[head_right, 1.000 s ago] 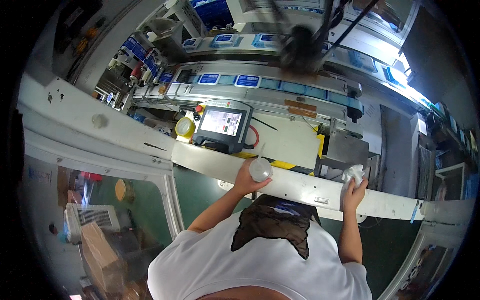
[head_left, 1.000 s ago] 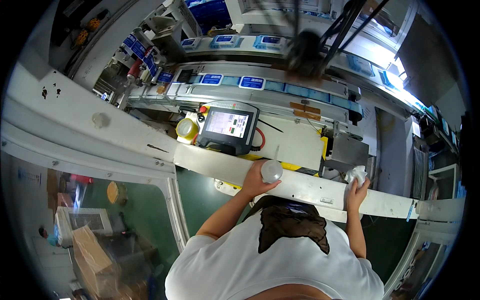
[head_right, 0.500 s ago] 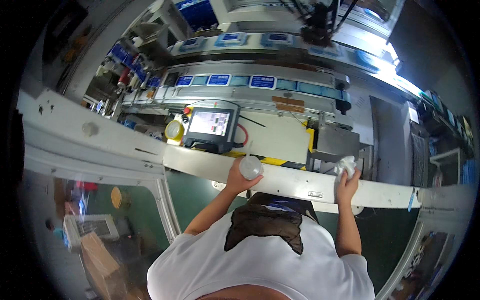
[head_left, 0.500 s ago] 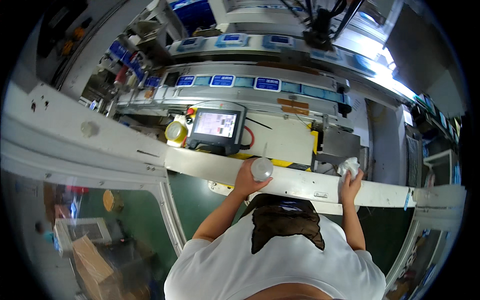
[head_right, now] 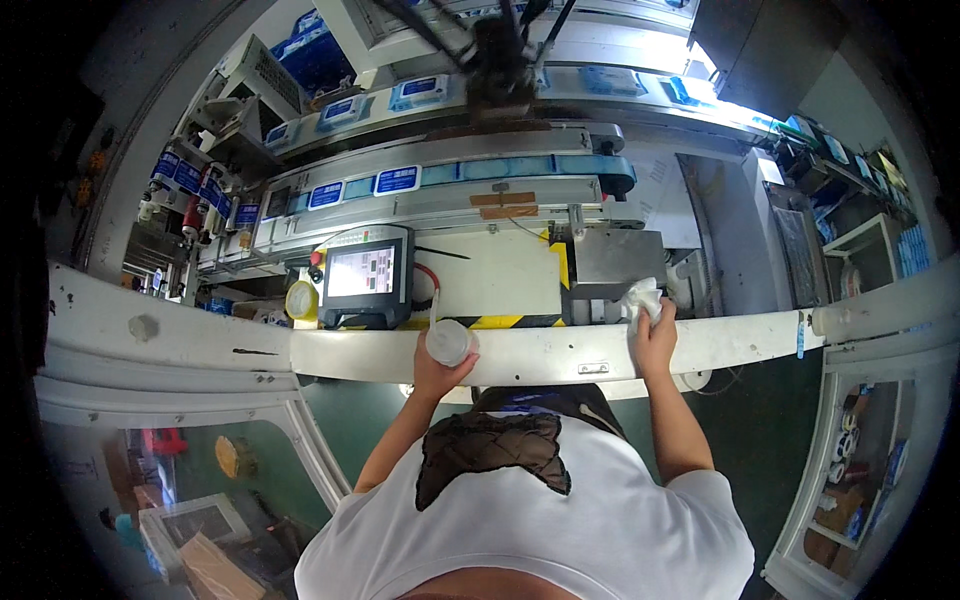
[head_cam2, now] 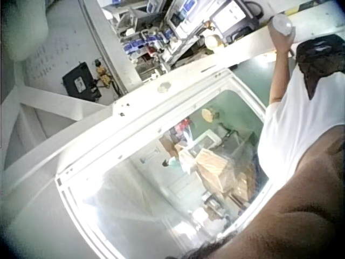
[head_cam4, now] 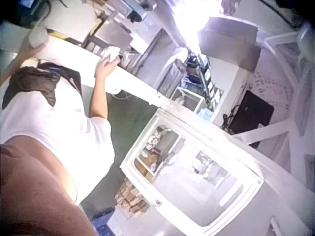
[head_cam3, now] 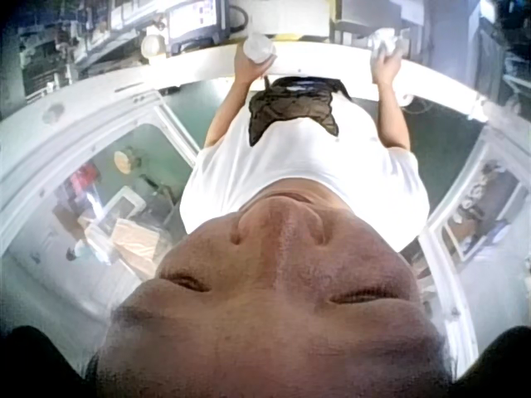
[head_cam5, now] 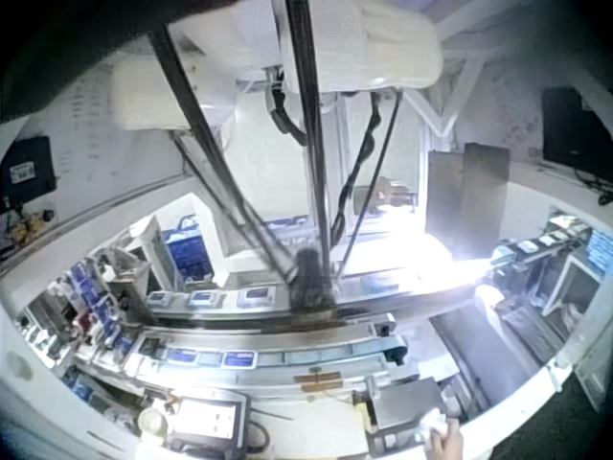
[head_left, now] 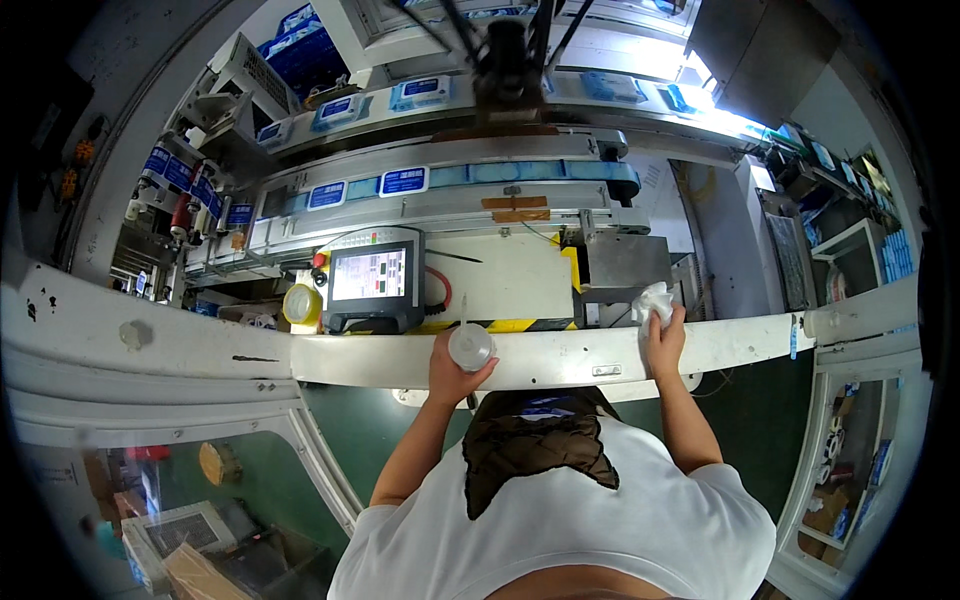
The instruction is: The person cleans a section of a white industrial machine using a white cloth and a spray bottle. They wipe the horizontal frame and surrounding components while holding the spray bottle in the other hand.
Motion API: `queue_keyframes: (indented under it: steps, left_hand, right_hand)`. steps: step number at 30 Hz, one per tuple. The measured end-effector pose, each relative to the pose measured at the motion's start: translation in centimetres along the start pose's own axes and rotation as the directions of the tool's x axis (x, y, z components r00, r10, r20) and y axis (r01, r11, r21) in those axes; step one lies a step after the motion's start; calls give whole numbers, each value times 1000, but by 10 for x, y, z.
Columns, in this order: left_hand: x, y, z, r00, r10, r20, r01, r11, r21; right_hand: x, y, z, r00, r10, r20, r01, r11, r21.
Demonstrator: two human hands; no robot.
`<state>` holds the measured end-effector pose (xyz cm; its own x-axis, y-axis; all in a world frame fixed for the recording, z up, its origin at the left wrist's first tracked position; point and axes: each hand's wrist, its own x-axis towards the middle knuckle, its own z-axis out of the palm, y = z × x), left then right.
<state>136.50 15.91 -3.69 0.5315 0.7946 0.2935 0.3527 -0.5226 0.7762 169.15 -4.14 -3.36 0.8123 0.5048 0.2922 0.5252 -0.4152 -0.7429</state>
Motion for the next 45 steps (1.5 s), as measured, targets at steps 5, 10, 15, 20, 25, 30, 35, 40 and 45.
queue_keyframes:
  steps: [5, 10, 15, 20, 25, 30, 35, 40, 45]
  left_hand:
    - [-1, -2, 1, 1000, 1, -13, -1, 1000, -4]
    - [0, -1, 0, 999, 52, -12, -51, 998, 33]
    - [0, -1, -1, 998, 54, -16, -54, 999, 2]
    - [0, -1, 0, 998, 53, -26, -53, 999, 3]
    - [1, 1, -1, 997, 67, -30, -66, 997, 31]
    - [2, 2, -1, 996, 80, -28, -78, 996, 52]
    - [1, 1, -1, 996, 85, -41, -83, 996, 41]
    - [1, 3, -1, 999, 49, -14, -49, 999, 3]
    - [1, 7, -5, 1000, 25, 8, -25, 1000, 15]
  right_hand:
    - [0, 2, 1, 1000, 10, 2, -10, 1000, 19]
    - [0, 1, 2, 1000, 12, 0, -12, 1000, 14]
    - [0, 1, 1, 1000, 16, -9, -16, 1000, 3]
    - [1, 4, 3, 1000, -22, -9, 22, 1000, 5]
    - [1, 3, 2, 1000, 0, 0, 0, 1000, -11]
    - [0, 2, 1, 999, 34, 18, -34, 999, 7]
    - [0, 1, 1, 999, 38, 19, -38, 999, 12]
    - [0, -5, -1, 1000, 21, 1, -21, 1000, -1]
    - [1, -3, 2, 1000, 6, -12, -6, 1000, 19]
